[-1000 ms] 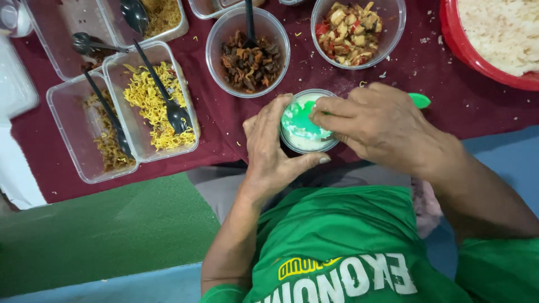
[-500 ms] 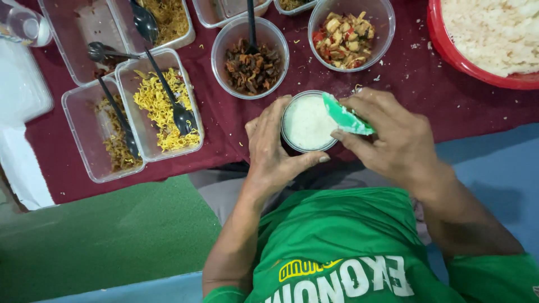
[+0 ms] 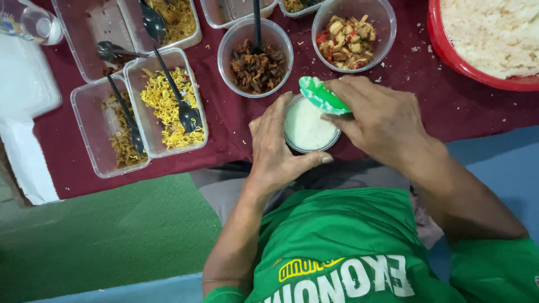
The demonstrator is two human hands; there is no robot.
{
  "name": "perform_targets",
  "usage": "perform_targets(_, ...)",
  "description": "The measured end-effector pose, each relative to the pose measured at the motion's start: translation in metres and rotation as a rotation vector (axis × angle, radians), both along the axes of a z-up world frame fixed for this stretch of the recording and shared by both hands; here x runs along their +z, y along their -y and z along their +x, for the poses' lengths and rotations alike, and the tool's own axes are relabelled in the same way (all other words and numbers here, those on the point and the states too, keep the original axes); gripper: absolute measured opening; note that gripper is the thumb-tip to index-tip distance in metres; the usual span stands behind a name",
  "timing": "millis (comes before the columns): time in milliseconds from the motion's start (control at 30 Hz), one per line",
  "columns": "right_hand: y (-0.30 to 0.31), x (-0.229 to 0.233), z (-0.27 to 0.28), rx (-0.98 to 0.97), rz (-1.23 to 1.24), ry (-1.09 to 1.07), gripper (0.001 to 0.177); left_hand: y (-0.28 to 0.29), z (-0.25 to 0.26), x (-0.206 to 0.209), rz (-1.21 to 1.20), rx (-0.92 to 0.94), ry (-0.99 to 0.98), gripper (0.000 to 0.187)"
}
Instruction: Mixing ingredients in a small plastic cup and stirring rice in a large bowl using spoons
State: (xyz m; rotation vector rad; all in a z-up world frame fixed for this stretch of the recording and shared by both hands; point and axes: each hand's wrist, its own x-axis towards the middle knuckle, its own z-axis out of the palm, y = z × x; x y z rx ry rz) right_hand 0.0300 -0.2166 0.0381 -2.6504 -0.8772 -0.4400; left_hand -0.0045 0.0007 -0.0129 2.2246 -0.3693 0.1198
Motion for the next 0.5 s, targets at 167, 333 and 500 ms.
perform_targets(167,-0.01,0.025,-0.025,-0.025,-0.163,-0.013,0.038,-0.001,0.0,0.004,-0.03,-0.008,-0.002,0.11)
perform_targets(333,-0.019,0.032,-0.046,-0.034,-0.273,0.0,0.031,0.0,0.0,0.0,-0.023,0.001,0.022,0.107)
perform_targets(500,-0.025,0.03,-0.049,-0.1,-0.544,0.127,0.031,-0.001,0.001,0.0,-0.014,0.004,0.02,0.107)
